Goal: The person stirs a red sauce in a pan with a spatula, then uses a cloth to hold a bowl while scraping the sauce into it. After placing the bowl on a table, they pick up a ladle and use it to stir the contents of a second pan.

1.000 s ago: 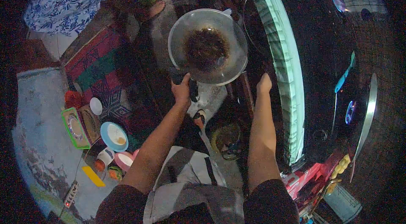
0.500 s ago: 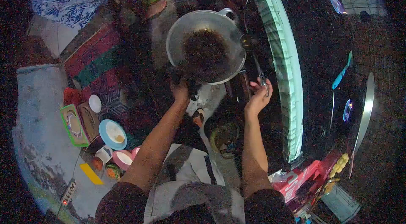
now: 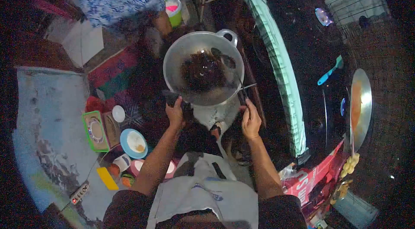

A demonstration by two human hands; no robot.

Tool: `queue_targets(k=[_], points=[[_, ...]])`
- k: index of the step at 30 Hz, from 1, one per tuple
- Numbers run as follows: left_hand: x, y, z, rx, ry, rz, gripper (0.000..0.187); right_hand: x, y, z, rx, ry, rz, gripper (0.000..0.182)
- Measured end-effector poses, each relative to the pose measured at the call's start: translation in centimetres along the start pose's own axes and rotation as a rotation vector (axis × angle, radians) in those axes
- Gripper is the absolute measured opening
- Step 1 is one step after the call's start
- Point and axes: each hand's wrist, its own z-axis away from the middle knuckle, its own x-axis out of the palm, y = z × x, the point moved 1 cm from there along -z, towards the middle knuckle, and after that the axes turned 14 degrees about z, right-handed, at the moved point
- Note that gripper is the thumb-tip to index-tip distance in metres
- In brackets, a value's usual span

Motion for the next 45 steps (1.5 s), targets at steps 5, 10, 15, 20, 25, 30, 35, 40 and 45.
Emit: queue_targets(k=[5,10,15,20,25,30,35,40,45], points=[[-0.9,5.7,1.6,0.150,-0.063,-0.124,0.049,-4.6,-6.8,-0.5,0.190,0.005,-0.302,0.025],[3.3,14.1,5.6,0.067,-0.231,-0.084,0.041,-9.6,-10.1,-3.8,0.517,0.129,-0.785,0.028],[10.0,18.9,7.5,-0.013,-0.401,0.018,0.029,-16.1,-11.8,-7.1,0.556,0.269,-0.903,0.028],[18.6,19.8,4.9,-0.067,-0.536,0.028,0.035,-23.3,-10.1,-9.2,0.487,0.468,-0.897,0.029],[30.8,21.0,6.8,-0.105,-0.836,0.030,0.026,-28.9,-7.4,-9.2,0.444,0.721,-0.771,0.030],[41.4,20.1,9.5,-0.227,-1.055,-0.056,0.022,-32.0,-5.2,-8.5,0.435,0.914,-0.730,0.029],[51.9,13.9,6.3,-0.206,-0.920,-0.148,0.034,-33.5,-5.6,-6.1,0.415,0.991,-0.651,0.034],[58.0,9.7,5.8,-0.247,-0.875,-0.280,0.055,-33.4,-5.6,-1.6,0.492,1.142,-0.594,0.034],[62.7,5.9,4.1,-0.263,-0.872,-0.394,0.060,-32.6,-8.4,0.1,0.640,1.286,-0.527,0.033]])
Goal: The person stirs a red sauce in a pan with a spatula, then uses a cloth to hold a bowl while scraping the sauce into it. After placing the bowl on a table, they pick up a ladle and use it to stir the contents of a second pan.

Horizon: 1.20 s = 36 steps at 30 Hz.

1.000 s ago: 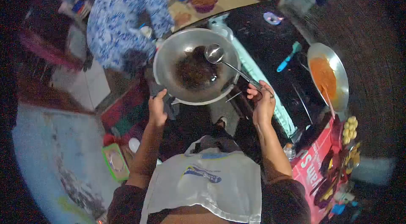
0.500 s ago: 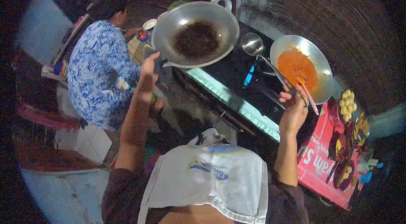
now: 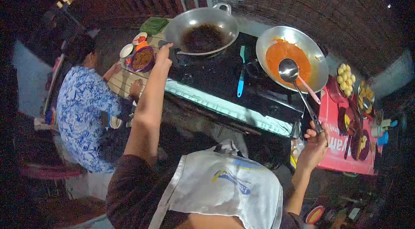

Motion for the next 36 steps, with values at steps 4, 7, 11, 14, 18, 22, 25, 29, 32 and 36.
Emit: queue_targets(k=[4,7,11,14,18,22,25,29,32,36], points=[[0.0,-1.1,-3.8,-0.002,-0.063,0.026,0.060,-0.3,0.4,1.5,-0.021,0.061,0.026,0.032],[-0.1,-1.4,-5.6,-0.135,-0.110,0.095,0.061,-0.2,0.3,2.7,0.012,0.133,0.046,0.032],[-0.6,-2.8,-9.2,-0.122,-0.144,0.053,0.063,0.2,0.3,4.6,0.035,0.144,0.002,0.033],[-0.8,-4.1,-12.4,-0.151,-0.127,0.045,0.061,1.3,-0.1,5.6,0.043,0.175,-0.007,0.033],[-0.6,-3.8,-11.4,-0.212,-0.227,0.116,0.054,1.7,0.1,6.4,0.106,0.248,0.003,0.033],[0.9,-1.7,-1.9,0.050,-0.139,0.315,0.058,2.4,-0.1,5.0,0.102,0.290,-0.051,0.035],[0.9,0.6,5.2,0.324,0.271,0.042,0.064,3.6,-1.7,3.8,0.087,0.242,-0.112,0.029],[-1.0,3.2,13.5,0.442,0.421,0.093,0.065,4.0,-0.4,-0.4,-0.087,0.200,-0.033,0.026],[-7.0,3.4,10.9,0.545,-0.148,0.479,0.056,4.0,0.4,-2.5,-0.103,0.192,-0.106,0.025],[-7.2,5.6,22.2,0.654,0.335,0.326,0.055,2.3,1.7,-5.1,-0.055,0.158,-0.090,0.031]])
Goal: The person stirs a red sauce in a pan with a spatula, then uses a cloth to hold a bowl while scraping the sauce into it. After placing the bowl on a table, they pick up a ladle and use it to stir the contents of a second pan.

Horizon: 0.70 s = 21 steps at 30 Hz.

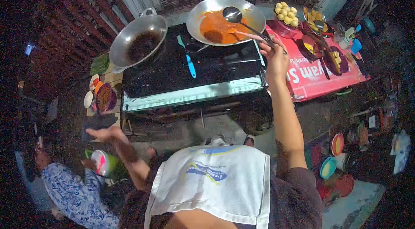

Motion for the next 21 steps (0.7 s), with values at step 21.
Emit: queue_targets(k=[21], points=[[-17.2,7.1,13.8,-0.070,-0.132,0.292,0.041,-0.7,2.8,0.9,0.484,-0.694,-0.063,0.031]])
